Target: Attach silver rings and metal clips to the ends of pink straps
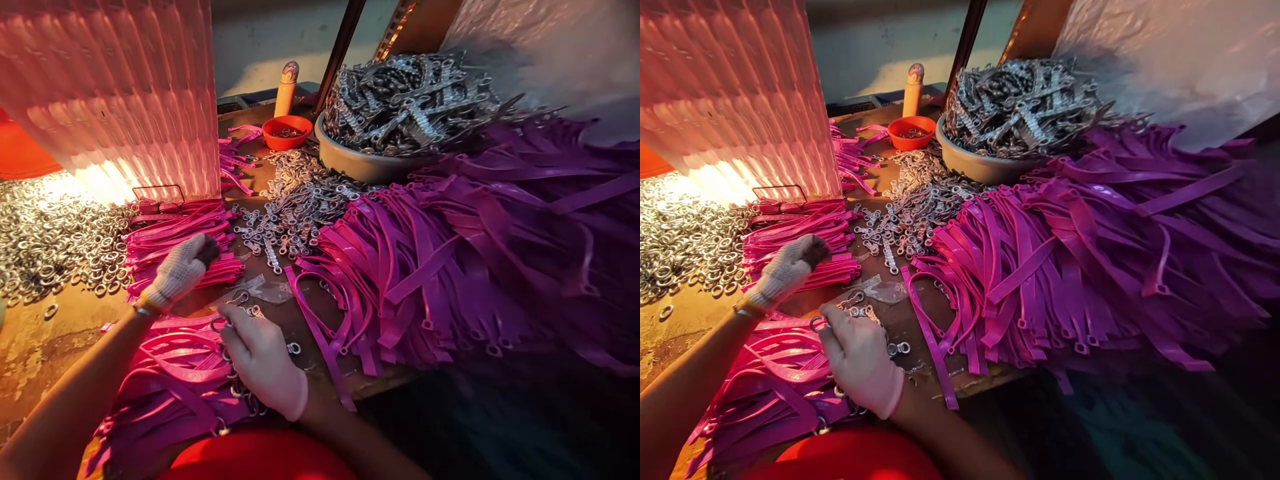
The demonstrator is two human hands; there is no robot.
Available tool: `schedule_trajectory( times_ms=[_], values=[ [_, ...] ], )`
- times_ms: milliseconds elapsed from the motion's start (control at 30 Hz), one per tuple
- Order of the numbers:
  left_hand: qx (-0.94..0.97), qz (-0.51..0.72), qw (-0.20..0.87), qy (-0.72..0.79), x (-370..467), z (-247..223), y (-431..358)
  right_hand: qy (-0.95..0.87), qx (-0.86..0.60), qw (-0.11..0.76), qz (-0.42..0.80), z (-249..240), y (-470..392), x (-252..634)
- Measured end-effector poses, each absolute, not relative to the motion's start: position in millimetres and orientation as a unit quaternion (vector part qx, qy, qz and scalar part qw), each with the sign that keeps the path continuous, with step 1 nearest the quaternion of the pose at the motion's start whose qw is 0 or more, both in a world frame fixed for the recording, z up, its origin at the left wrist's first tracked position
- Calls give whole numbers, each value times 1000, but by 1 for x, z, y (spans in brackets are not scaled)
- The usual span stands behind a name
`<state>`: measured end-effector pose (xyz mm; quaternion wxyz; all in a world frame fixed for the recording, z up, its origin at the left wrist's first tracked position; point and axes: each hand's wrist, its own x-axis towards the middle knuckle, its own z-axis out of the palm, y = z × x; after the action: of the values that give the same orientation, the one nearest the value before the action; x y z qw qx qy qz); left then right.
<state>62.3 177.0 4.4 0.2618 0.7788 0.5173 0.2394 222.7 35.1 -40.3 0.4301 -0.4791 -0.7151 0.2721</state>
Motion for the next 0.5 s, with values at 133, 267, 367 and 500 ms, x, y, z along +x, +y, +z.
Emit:
schedule_trajectory(
  times_ms=[133, 267, 367, 500],
  values=[
    [711, 296, 344, 537, 38, 27, 109, -710, -441, 478, 269, -36, 42, 221],
    [613, 333, 441, 565, 28, 16, 54, -782, -435, 399, 201, -24, 43, 216],
    [587, 335, 468, 569, 27, 4, 32, -842, -434, 313, 75, -16, 39, 212],
    [622, 309, 420, 584, 27, -6, 15, -879, -392, 263, -70, -18, 32, 210]
  ],
)
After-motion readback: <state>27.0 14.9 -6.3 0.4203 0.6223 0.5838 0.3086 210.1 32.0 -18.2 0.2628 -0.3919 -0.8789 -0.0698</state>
